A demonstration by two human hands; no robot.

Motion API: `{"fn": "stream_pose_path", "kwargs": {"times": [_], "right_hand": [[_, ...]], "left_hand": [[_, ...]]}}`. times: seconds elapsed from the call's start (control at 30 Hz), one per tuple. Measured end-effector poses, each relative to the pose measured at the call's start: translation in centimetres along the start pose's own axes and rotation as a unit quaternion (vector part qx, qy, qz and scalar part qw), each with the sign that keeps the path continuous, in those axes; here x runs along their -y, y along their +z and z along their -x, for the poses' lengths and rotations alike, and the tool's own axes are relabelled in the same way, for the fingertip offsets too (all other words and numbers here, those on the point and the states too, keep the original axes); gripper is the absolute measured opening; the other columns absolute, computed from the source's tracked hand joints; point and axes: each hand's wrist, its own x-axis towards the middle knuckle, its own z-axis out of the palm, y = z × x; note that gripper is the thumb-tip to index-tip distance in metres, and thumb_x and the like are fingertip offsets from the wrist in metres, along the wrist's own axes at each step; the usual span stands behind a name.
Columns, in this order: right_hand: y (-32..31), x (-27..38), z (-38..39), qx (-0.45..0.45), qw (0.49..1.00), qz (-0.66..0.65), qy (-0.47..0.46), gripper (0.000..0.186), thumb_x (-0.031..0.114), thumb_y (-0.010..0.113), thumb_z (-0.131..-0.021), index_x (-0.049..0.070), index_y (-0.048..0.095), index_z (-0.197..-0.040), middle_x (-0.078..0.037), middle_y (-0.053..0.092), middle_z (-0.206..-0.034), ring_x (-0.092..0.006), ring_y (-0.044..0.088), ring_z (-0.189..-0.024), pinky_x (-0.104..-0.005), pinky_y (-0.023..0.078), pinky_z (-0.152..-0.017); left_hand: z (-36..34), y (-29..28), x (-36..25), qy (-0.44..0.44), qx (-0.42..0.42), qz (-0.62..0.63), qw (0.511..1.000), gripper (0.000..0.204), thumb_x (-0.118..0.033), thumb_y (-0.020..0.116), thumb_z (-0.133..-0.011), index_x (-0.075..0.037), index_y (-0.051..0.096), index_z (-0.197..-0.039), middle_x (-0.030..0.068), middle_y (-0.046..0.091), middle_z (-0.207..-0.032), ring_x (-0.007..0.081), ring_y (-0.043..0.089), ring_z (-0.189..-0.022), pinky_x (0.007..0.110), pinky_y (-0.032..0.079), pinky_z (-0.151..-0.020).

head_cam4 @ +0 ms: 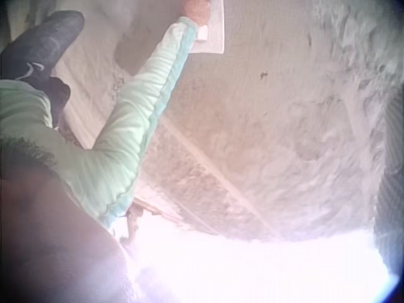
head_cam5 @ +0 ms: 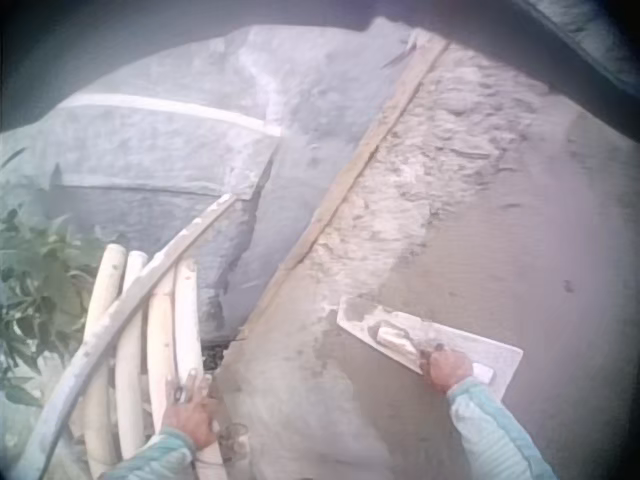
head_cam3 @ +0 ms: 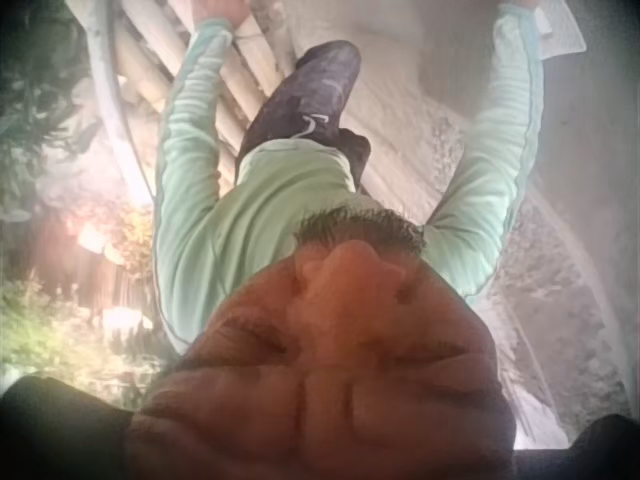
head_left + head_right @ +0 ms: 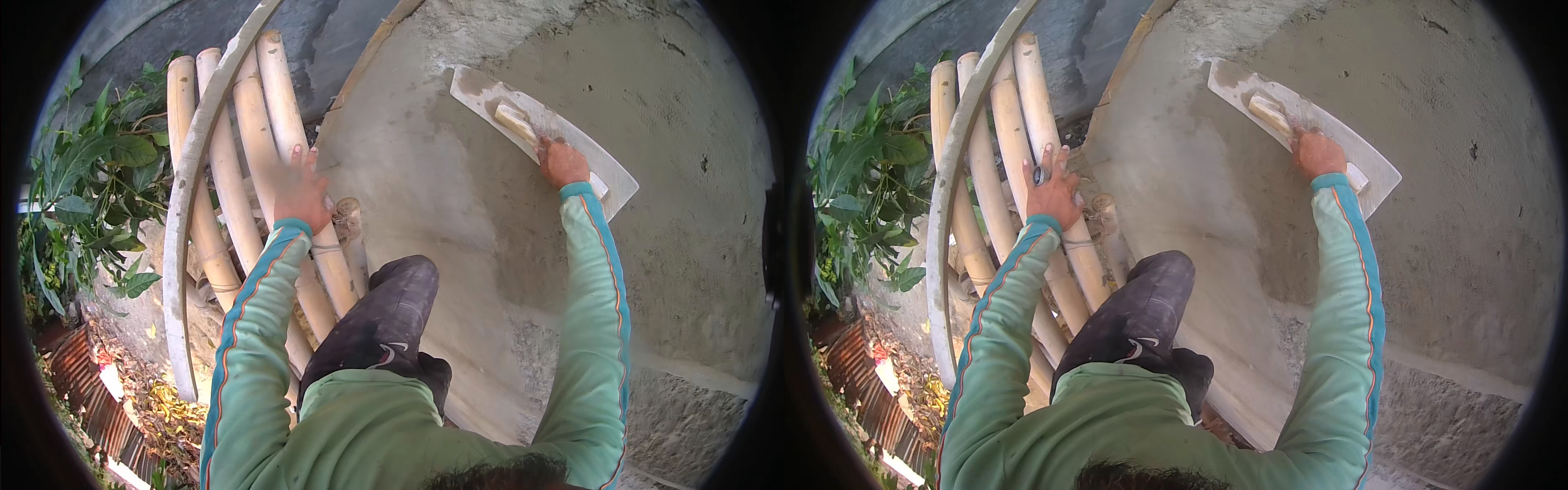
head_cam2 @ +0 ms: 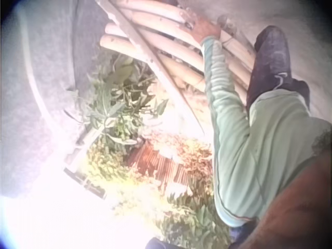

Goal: The person applies and smooths wet cement onto a curved wall using a trowel and a long straight edge. They repeatedly scrape and level the surface, then use a hand trowel to fill gaps and refine the finish.

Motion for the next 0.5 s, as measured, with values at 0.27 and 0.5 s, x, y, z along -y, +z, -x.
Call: {"fn": "stream_pose_path", "kwargs": {"times": [0.27, 0.5], "right_hand": [[-10.6, -8.9, 2.4, -0.205, 0.971, 0.010, 0.126, 0.053, 0.042, 0.043, -0.106, 0.035, 0.033, -0.158, -0.020, 0.067, -0.123, -0.0400, 0.069, -0.106, -0.0503, 0.057, -0.088], [-5.5, -6.6, 8.3, -0.311, 0.902, -0.223, 0.202, 0.062, 0.028, 0.053, -0.105, 0.025, 0.027, -0.161, -0.020, 0.065, -0.132, -0.0365, 0.067, -0.115, -0.0464, 0.057, -0.094]], "left_hand": [[-0.1, -0.7, -0.5, -0.008, 0.005, -0.007, 1.000, 0.038, -0.035, 0.073, -0.080, -0.017, 0.072, -0.113, 0.0063, 0.023, -0.168, 0.0313, 0.005, -0.158, 0.068, 0.000, -0.122], [0.3, 0.7, -0.2, -0.009, -0.018, -0.032, 0.999, 0.041, -0.035, 0.068, -0.082, -0.015, 0.071, -0.117, 0.0084, 0.024, -0.167, 0.0328, 0.007, -0.158, 0.070, 0.002, -0.120]]}}
